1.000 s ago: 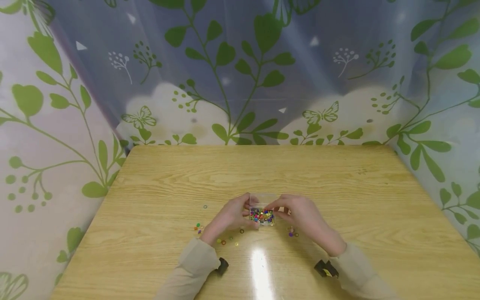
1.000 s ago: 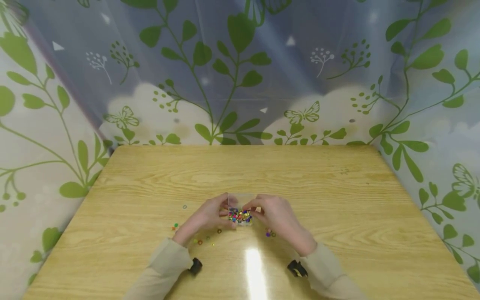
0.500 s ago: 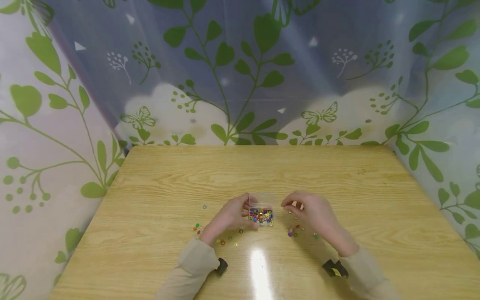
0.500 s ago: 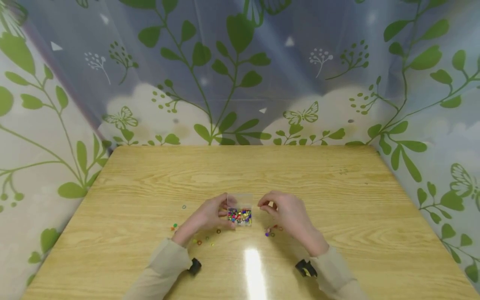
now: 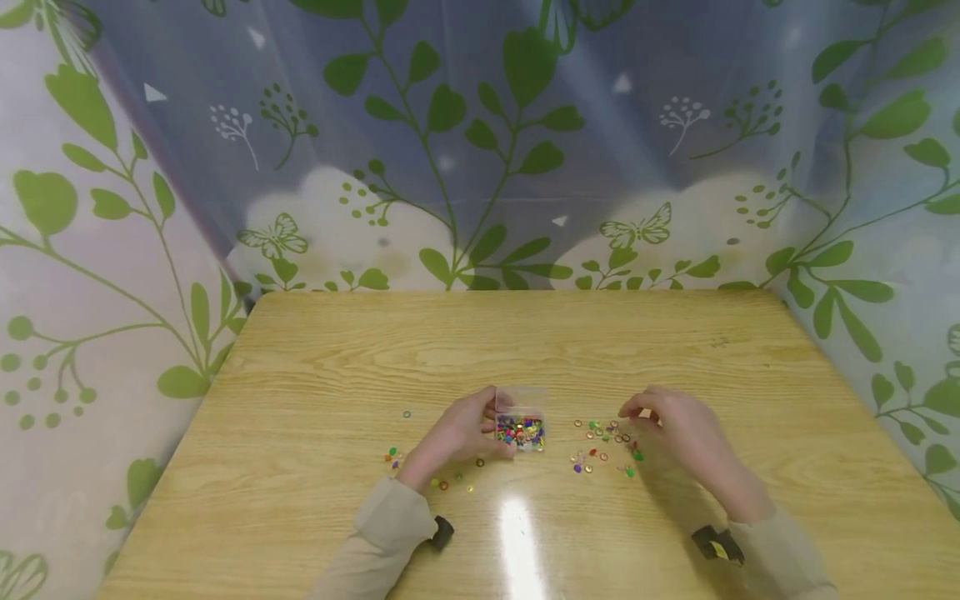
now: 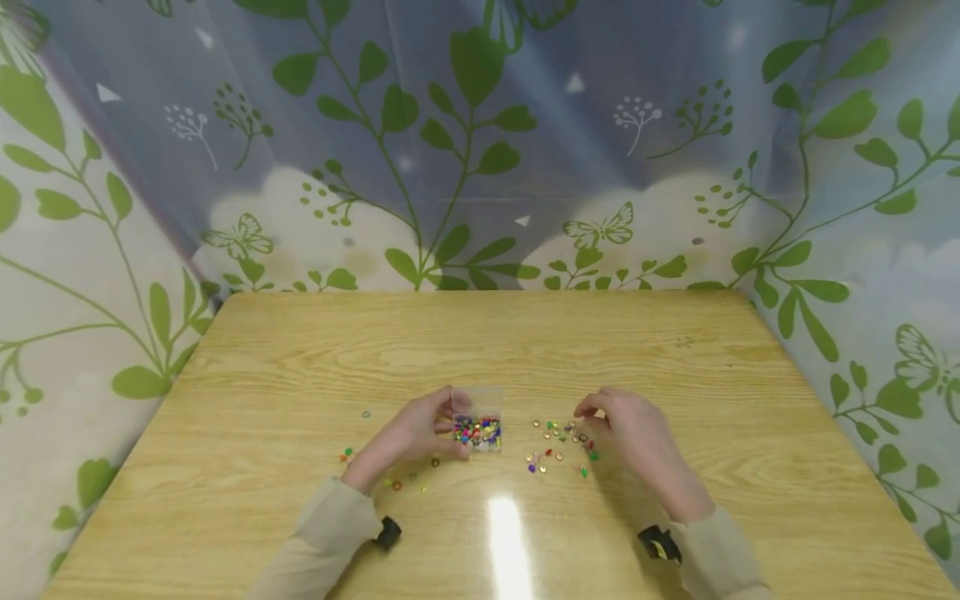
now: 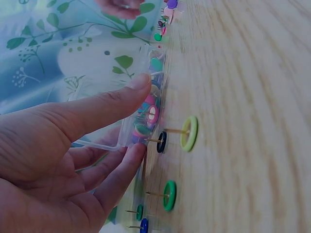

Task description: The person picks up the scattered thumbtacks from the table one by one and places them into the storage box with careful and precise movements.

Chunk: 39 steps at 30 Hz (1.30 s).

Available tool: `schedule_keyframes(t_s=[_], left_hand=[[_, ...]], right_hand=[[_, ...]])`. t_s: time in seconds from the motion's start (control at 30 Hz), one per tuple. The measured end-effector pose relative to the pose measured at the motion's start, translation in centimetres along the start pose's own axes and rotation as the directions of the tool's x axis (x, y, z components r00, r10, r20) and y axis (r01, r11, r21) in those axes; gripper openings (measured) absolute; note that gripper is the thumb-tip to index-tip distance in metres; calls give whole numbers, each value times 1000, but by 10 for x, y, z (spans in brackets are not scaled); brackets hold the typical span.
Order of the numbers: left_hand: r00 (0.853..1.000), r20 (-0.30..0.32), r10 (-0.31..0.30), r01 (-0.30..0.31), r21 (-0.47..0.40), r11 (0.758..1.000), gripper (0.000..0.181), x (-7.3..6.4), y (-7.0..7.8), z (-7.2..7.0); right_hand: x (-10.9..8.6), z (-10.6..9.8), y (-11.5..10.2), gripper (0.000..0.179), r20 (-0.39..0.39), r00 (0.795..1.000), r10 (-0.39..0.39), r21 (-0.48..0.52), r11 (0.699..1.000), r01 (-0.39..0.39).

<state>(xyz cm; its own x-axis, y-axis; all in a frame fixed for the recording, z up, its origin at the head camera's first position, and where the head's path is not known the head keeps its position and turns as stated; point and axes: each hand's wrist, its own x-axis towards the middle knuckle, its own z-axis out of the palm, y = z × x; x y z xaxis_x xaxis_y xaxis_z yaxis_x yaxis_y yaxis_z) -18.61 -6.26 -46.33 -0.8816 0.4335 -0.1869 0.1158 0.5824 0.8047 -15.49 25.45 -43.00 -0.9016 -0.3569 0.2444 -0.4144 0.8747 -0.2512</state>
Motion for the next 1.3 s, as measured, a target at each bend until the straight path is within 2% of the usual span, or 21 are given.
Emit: schedule_keyframes(t_s=[0.23,0.37,0.57,0.83,1.03,1.3], left_hand=[[1000,5,7,-7,-5,1000,63,0,0,0],[1000,8,2,-2,-7,1000,63,-1,0,0],[1000,8,7,-7,-6,1000,64,-1,1,0],[1000,-3,12,-12,-12,1000,64,-1,1,0],[1000,-2,11,-11,-11,1000,64,-2,1,-1],[1000,5,-4,4,-33,999,65,-1,0,0]], right_hand=[[-11,1,9,15,145,989,34,39,998,-40],[-14,4,12,18,180,983,30,72,996,-44],[-14,9,13,18,164,986,23,56,998,-33],[-13,8,15,14,146,985,92,55,993,-101],[-8,8,8,11,113,992,60,51,997,-66],[6,14,-13,7,81,996,35,33,999,-38]])
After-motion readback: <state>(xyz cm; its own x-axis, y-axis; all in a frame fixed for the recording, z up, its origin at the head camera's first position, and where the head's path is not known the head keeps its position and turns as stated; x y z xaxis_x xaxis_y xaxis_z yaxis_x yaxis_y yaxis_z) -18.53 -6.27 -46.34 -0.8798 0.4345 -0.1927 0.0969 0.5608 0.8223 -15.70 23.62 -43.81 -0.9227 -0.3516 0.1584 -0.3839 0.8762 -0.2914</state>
